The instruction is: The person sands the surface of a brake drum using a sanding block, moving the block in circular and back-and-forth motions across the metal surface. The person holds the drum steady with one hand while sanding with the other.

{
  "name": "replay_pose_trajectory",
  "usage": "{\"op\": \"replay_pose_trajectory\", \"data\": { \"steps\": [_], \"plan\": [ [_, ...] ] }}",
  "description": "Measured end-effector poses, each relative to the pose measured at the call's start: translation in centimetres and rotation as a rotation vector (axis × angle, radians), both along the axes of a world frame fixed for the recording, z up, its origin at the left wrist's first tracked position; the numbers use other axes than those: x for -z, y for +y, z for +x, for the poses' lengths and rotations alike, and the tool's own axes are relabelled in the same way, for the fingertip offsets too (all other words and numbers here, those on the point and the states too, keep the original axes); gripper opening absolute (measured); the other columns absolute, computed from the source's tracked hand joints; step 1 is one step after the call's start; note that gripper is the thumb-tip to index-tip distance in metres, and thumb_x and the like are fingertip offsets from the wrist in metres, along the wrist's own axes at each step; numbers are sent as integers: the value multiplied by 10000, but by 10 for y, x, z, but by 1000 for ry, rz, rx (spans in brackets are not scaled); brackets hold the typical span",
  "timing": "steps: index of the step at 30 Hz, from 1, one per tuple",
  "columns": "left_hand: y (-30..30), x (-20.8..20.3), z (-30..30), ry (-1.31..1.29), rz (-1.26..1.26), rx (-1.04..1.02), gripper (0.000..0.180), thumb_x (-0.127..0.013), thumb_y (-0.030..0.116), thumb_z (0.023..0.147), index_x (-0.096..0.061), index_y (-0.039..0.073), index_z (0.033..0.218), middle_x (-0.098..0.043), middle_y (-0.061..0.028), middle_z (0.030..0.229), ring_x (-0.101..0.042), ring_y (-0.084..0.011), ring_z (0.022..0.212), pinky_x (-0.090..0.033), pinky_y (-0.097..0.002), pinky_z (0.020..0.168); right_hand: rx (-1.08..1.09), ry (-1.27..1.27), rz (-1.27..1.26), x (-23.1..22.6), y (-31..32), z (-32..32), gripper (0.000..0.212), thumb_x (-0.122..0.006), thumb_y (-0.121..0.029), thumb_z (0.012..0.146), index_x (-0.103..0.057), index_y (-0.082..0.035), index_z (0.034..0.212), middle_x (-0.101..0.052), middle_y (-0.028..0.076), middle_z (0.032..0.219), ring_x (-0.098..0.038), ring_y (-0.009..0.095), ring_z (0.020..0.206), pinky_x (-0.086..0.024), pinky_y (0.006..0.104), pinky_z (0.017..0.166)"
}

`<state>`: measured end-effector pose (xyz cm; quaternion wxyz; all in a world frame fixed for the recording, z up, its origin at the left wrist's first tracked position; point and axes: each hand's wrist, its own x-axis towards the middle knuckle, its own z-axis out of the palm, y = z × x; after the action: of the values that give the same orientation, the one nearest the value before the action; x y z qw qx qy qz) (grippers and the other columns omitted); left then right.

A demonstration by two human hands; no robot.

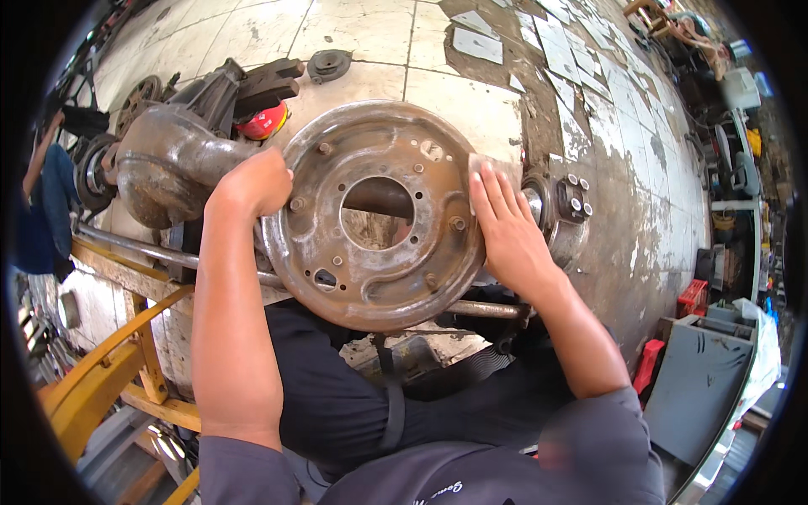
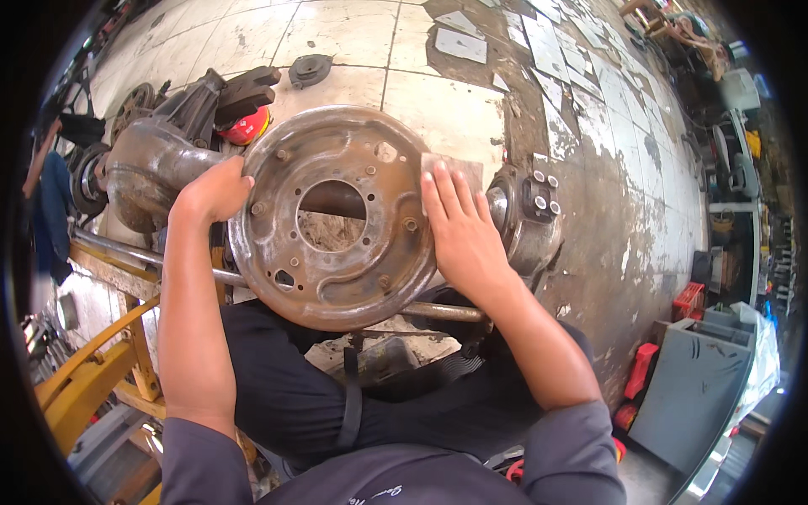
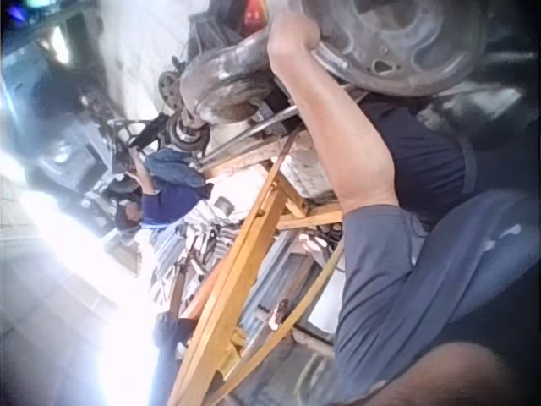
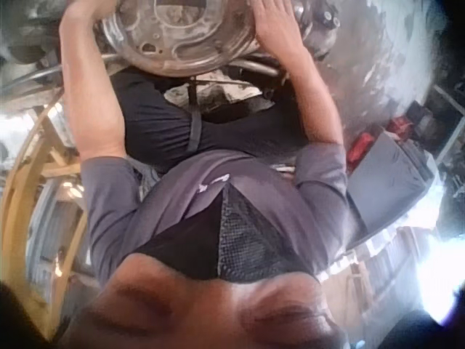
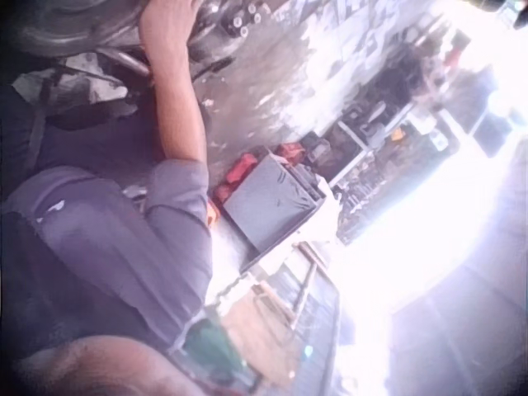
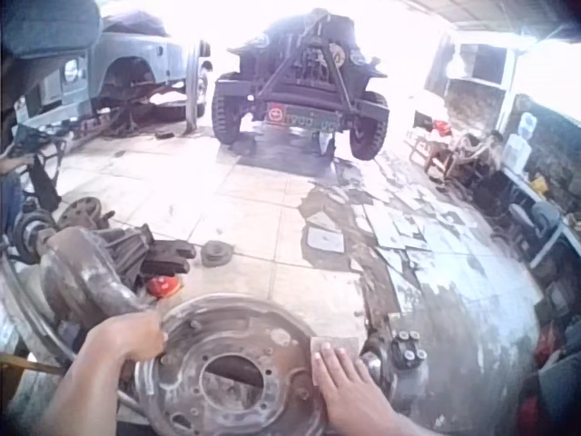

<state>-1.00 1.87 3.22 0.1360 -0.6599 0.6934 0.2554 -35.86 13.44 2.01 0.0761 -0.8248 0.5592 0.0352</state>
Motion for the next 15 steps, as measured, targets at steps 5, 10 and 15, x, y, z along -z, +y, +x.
{"op": "replay_pose_trajectory", "data": {
  "steps": [5,10,15],
  "plan": [
    [4,-1,4,62,33,-129,379,-539,222,1019,-567,-97,1222,-622,-340,1250,-584,-461,1220,-454,-497,1033,-48,67,111,-15,26,1,653,-449,-51,935,-298,20,1566,-274,228,1644,-316,440,1490,-308,597,1171],
    [-3,-3,0,39,29,-116,385,-525,214,1026,-548,-101,1246,-625,-347,1238,-582,-463,1220,-456,-494,1032,-45,61,49,-11,19,-1,648,-451,-61,936,-311,19,1564,-279,218,1645,-332,429,1486,-315,599,1166],
    [-5,3,6,30,8,-100,390,-519,217,1033,-540,-101,1257,-615,-345,1262,-574,-462,1235,-444,-497,1044,-36,18,-36,0,0,-1,644,-460,-69,943,-312,11,1564,-292,198,1643,-335,430,1482,-325,597,1163]
  ]
}}
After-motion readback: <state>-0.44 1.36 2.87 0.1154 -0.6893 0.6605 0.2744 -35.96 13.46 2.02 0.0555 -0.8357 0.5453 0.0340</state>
